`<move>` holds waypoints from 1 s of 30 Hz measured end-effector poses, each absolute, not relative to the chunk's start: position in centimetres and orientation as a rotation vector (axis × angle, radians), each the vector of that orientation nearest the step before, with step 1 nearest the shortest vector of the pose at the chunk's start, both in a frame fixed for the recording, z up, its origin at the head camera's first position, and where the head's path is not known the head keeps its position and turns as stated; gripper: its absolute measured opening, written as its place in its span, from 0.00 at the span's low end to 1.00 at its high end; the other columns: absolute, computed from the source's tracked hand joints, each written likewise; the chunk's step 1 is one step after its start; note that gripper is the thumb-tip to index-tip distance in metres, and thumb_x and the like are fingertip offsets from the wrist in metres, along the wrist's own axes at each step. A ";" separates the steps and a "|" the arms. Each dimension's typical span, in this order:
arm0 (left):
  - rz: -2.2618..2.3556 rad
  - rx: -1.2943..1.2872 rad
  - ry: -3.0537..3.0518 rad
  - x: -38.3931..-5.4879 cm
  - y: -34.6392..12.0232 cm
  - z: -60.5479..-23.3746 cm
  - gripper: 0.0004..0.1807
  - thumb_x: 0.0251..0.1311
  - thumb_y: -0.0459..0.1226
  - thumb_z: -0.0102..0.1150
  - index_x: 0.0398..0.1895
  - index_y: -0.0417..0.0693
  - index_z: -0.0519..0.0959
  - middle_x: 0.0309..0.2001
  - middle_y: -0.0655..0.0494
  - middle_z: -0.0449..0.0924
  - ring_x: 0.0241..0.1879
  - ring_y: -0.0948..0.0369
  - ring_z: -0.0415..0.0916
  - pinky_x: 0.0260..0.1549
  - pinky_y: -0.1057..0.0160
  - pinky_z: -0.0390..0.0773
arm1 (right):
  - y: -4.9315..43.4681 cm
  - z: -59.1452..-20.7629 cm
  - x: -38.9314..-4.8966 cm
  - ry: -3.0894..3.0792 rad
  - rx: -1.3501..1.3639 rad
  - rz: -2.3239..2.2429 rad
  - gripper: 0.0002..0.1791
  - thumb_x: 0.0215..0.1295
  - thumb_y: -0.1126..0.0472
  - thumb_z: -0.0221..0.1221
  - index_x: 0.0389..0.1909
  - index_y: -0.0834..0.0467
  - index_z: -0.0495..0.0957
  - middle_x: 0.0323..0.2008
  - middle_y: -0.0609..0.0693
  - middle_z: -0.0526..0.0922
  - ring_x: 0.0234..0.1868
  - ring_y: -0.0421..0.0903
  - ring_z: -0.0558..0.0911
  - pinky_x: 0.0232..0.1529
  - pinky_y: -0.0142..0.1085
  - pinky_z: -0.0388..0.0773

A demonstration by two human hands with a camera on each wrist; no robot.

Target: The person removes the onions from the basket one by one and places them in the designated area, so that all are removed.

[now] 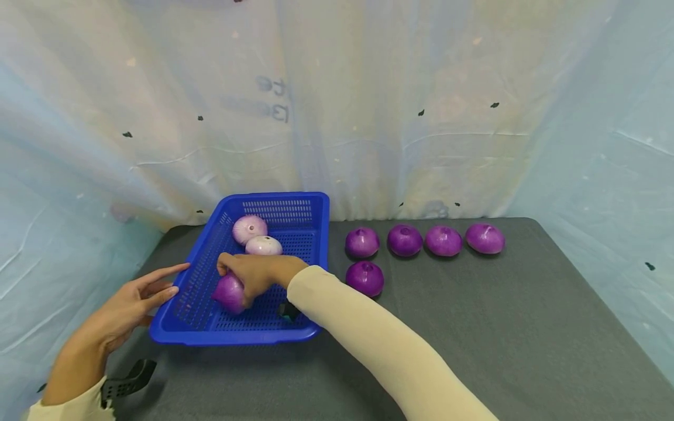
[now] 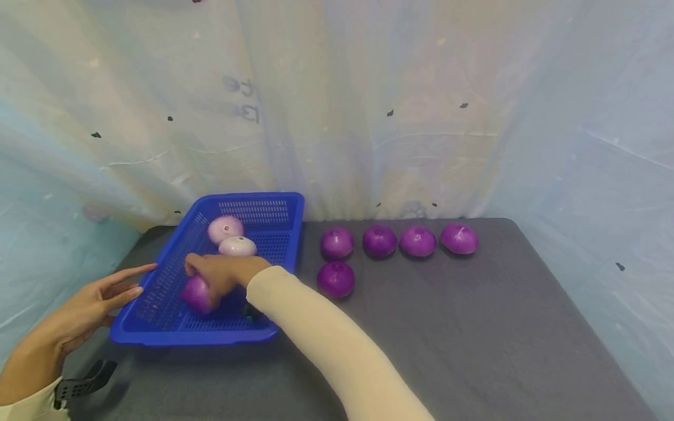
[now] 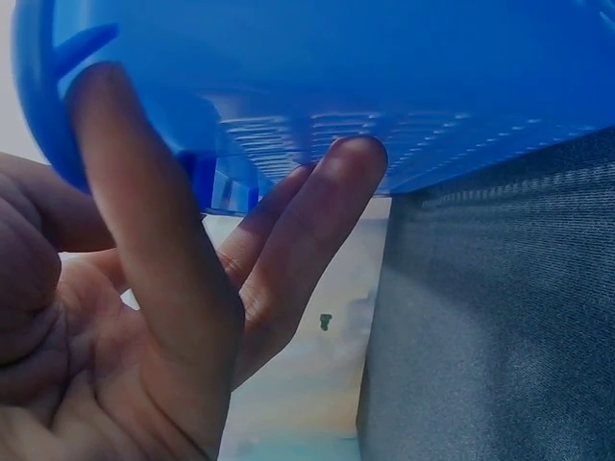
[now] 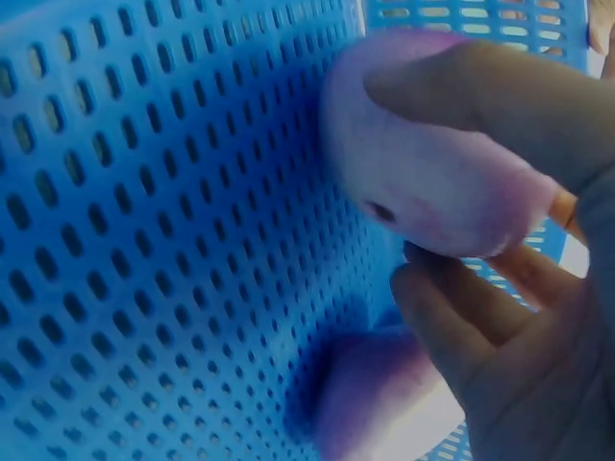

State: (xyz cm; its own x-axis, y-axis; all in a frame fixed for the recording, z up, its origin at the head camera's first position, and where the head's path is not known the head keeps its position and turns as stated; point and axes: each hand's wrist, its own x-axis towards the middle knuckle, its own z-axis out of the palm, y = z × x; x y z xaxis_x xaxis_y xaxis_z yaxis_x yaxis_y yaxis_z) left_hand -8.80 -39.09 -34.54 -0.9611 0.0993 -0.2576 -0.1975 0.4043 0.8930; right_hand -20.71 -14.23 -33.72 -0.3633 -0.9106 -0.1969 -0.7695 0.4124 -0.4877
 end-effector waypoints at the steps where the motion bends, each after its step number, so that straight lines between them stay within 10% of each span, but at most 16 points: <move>1: 1.574 -0.093 2.395 -8.8 -39.0 -34.6 0.32 0.76 0.45 0.47 0.80 0.61 0.52 0.45 0.77 0.81 0.42 0.60 0.86 0.35 0.49 0.86 | -14.1 -33.7 -20.8 2.236 -1.424 -0.442 0.38 0.51 0.58 0.76 0.56 0.49 0.60 0.50 0.42 0.70 0.52 0.35 0.71 0.51 0.22 0.70; 30: 1.572 -0.121 2.397 -8.7 -39.2 -34.5 0.35 0.75 0.47 0.49 0.80 0.59 0.51 0.44 0.78 0.81 0.43 0.59 0.86 0.37 0.48 0.86 | -12.5 -33.3 -20.8 2.289 -1.317 -0.324 0.46 0.55 0.47 0.73 0.73 0.43 0.63 0.68 0.43 0.69 0.65 0.39 0.71 0.65 0.35 0.72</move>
